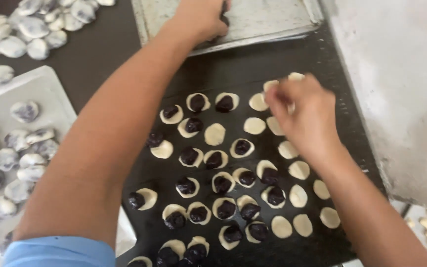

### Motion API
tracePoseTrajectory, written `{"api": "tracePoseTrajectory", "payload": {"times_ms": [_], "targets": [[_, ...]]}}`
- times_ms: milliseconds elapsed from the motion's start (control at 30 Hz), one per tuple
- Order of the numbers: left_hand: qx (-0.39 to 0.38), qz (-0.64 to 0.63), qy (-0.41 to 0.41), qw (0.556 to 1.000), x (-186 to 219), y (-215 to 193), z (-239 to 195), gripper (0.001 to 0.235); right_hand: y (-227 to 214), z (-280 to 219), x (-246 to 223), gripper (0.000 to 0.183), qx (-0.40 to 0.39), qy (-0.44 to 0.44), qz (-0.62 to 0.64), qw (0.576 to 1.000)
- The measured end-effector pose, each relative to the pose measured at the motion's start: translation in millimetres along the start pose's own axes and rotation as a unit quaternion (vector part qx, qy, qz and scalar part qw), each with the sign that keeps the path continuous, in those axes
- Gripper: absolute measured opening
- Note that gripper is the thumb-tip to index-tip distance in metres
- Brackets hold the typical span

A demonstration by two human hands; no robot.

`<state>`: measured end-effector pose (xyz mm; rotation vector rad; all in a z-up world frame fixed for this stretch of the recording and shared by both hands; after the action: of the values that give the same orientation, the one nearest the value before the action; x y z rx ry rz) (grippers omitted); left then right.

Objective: The person places dark filling onto small flattened dough pieces arranged on a black mat, then folds the dough around the filling to form small pastries. The person works continuously, moving from one piece to the next, and places the finished pastries onto a nearby tray.

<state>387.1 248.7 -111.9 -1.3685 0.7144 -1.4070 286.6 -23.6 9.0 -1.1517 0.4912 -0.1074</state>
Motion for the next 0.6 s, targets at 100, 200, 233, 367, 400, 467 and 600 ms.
{"api": "tracePoseTrajectory", "payload": {"times_ms": [100, 200, 233, 367, 400, 467, 600], "targets": [[0.023, -0.022, -0.001, 0.999, -6.2, 0.8, 6.1, 0.042, 32.7, 35.2, 21.4, 0.005, 0.023, -0.029, 0.015, 0.999], [0.076, -0.046, 0.021, 0.996, -4.3, -8.8, 4.0, 0.041, 47.2, 59.4, 17.1, 0.005, -0.042, -0.033, -0.002, 0.999], [0.105, -0.052, 0.036, 0.992, -2.3, -14.7, 0.7, 0.038, 50.5, 65.4, 14.4, 0.008, -0.091, -0.012, -0.037, 0.995], [0.069, -0.077, -0.011, 0.995, 2.5, -24.1, -7.4, 0.034, 46.6, 93.1, 6.6, 0.023, 0.138, -0.142, -0.116, 0.973], [0.047, -0.103, -0.043, 0.993, 1.5, -26.0, -10.8, 0.035, 55.8, 101.1, 3.3, 0.038, 0.155, -0.120, -0.208, 0.958], [0.026, -0.128, -0.076, 0.989, -0.2, -27.8, -10.8, 0.037, 66.6, 107.5, -0.5, 0.055, 0.171, -0.098, -0.299, 0.934], [0.008, -0.106, -0.120, 0.987, -36.6, 1.0, -5.4, 0.020, 90.8, 102.9, -2.1, 0.048, 0.167, -0.130, -0.346, 0.914]]}}
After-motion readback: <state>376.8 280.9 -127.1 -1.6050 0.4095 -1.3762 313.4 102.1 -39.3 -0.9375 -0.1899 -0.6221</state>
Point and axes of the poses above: each hand's wrist, its own z-axis towards the middle knuckle, its own y-axis out of the palm, x = y × z, the point moved 9 cm from there along z, towards the middle knuckle, and after that the axes turned 3 degrees about -z, right-handed, at the moved point
